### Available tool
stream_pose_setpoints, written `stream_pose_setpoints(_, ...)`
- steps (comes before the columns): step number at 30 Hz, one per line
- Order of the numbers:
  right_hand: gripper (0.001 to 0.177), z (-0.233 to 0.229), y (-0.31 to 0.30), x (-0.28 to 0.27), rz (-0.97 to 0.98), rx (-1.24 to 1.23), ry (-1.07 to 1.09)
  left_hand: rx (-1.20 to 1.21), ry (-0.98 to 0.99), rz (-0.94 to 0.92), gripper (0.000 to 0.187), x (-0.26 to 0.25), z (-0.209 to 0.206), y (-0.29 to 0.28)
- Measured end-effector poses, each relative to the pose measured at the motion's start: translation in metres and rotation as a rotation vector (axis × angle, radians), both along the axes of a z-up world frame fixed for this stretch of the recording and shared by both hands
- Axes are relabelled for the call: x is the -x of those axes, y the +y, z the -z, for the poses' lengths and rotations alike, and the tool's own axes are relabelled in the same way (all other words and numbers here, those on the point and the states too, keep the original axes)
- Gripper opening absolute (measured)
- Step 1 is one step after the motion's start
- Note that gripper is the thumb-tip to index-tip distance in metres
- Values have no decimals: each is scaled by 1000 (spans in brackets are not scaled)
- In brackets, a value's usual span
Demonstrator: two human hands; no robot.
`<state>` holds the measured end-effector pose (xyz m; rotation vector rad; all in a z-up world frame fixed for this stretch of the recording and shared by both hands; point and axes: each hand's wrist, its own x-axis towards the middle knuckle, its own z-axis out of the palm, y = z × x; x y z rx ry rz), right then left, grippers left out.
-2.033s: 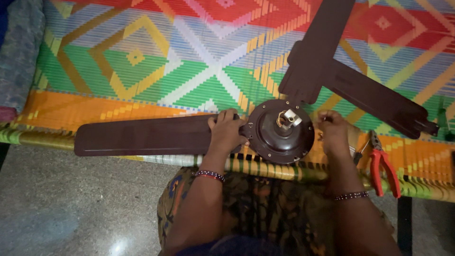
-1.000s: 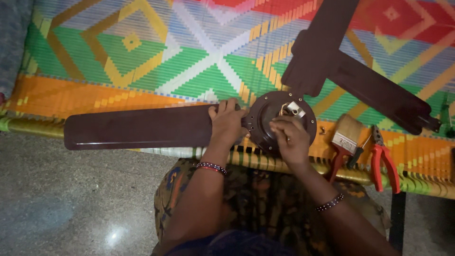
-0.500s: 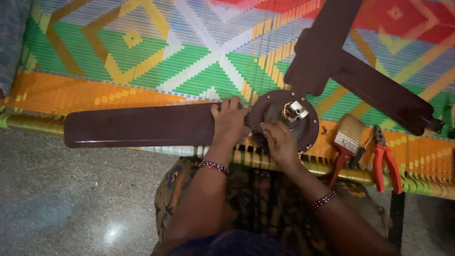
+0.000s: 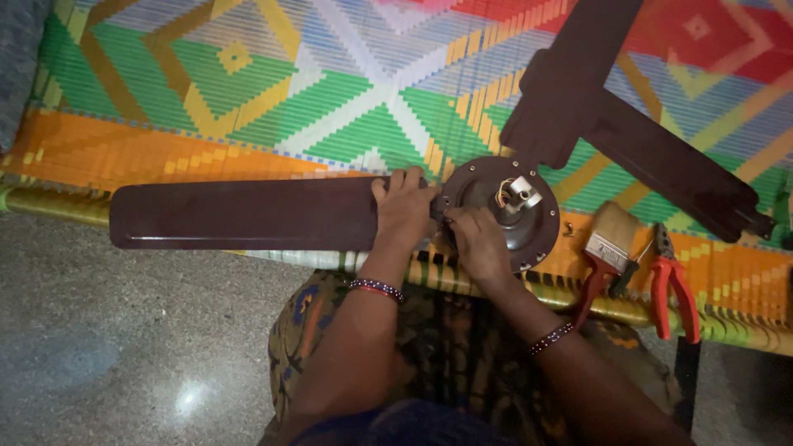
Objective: The person wipes a fan blade with a brush, then attaches it to the fan motor housing and secures it with a screwdriver. The person repeats the process for a second blade, tightening screws to complete the assembly.
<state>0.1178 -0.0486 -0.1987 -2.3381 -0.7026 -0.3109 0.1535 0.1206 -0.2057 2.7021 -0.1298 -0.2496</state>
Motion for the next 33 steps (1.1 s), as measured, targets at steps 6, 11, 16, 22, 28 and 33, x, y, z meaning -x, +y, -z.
stream_pose_setpoints(6,28,-5,4,2,9,60,-26,19,-43,-7,62,2,5,1)
stream_pose_setpoints(11,35,-3,4,3,25,101,-29,32,-3,-23,61,-1,6,0)
stream_pose_setpoints(16,38,1,3,4,33,113,-6,64,-54,-32,56,4,0,1)
stream_pose_setpoints(22,39,5,1,4,2,108,-87,58,9,-38,55,3,-7,1)
stream_pose_setpoints(28,38,4,2,7,9,119,-83,54,-94,-42,44,5,3,-1)
stream_pose_setpoints(33,43,3,3,7,4,187,-101,73,-126,-54,42,6,3,-1)
